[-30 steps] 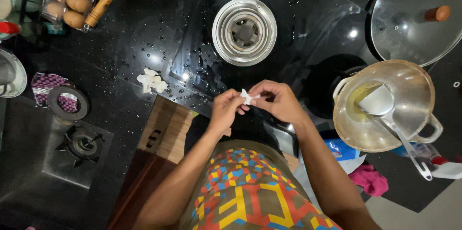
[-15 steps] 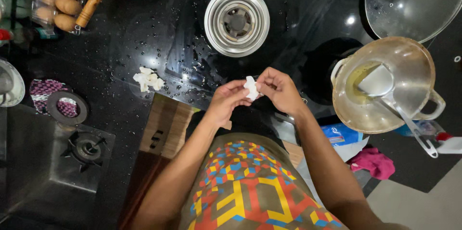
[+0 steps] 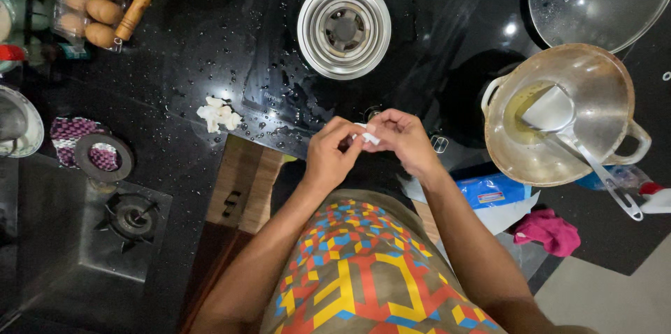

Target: The person wipes a black glass stovetop with a white paper towel, focusing on the area around a burner. They repeatedly wipe the same spots and occasionally adjust the paper towel.

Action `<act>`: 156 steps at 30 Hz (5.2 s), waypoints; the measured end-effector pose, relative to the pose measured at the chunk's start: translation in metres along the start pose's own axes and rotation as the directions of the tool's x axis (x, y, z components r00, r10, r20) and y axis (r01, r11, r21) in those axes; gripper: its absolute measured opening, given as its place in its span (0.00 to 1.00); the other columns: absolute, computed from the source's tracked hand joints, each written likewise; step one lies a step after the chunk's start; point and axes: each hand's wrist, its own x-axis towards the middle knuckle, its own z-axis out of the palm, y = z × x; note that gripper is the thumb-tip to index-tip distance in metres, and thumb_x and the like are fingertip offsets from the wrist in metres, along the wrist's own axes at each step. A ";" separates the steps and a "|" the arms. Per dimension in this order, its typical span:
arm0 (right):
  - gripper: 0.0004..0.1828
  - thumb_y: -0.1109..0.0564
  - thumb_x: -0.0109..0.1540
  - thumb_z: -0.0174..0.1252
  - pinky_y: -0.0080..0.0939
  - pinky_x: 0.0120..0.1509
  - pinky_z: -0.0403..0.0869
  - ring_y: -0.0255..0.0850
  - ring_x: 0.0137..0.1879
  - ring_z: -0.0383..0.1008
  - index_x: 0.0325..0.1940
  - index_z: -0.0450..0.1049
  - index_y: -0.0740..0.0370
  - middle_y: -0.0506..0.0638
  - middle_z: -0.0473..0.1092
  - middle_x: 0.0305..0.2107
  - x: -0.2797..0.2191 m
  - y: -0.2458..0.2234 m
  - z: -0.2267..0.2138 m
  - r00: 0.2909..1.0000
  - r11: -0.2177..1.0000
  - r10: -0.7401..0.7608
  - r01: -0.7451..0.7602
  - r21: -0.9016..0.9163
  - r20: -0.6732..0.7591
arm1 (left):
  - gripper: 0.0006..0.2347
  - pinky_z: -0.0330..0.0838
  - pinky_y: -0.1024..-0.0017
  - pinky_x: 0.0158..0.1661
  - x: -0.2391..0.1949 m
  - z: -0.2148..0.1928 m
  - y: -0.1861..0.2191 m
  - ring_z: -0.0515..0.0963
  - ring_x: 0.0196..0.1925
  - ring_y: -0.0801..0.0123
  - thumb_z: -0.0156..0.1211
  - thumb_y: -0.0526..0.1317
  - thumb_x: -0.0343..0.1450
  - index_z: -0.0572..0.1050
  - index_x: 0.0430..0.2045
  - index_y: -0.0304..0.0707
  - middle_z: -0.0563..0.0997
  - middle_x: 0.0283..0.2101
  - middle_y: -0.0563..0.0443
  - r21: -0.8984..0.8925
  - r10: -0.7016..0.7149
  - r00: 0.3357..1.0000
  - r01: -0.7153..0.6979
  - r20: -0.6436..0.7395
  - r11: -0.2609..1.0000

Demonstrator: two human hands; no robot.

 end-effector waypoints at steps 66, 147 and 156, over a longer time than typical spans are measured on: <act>0.06 0.59 0.56 0.65 0.56 0.51 0.74 0.60 0.44 0.77 0.36 0.83 0.59 0.60 0.76 0.36 0.233 -0.095 -0.035 0.686 -0.025 -0.692 0.288 -0.957 0.225 | 0.09 0.68 0.84 0.31 -0.018 -0.033 -0.105 0.73 0.29 0.85 0.65 0.37 0.72 0.81 0.43 0.35 0.83 0.35 0.59 -0.248 -0.497 0.867 0.474 -0.035 0.845; 0.07 0.55 0.56 0.66 0.53 0.52 0.72 0.56 0.46 0.75 0.37 0.82 0.58 0.55 0.77 0.35 0.239 -0.095 -0.056 0.662 0.005 -0.726 0.272 -0.962 0.184 | 0.10 0.69 0.79 0.33 0.008 -0.089 -0.135 0.80 0.33 0.77 0.60 0.43 0.74 0.79 0.43 0.37 0.84 0.39 0.53 -0.506 -0.646 0.763 0.552 -0.015 0.663; 0.08 0.54 0.55 0.66 0.55 0.51 0.73 0.57 0.46 0.75 0.35 0.81 0.58 0.57 0.76 0.34 0.295 -0.119 -0.005 0.760 -0.124 -0.587 0.256 -0.959 0.279 | 0.09 0.69 0.79 0.35 0.059 -0.106 -0.107 0.79 0.33 0.78 0.62 0.41 0.74 0.78 0.43 0.37 0.85 0.39 0.54 -0.500 -0.562 0.823 0.454 -0.084 0.738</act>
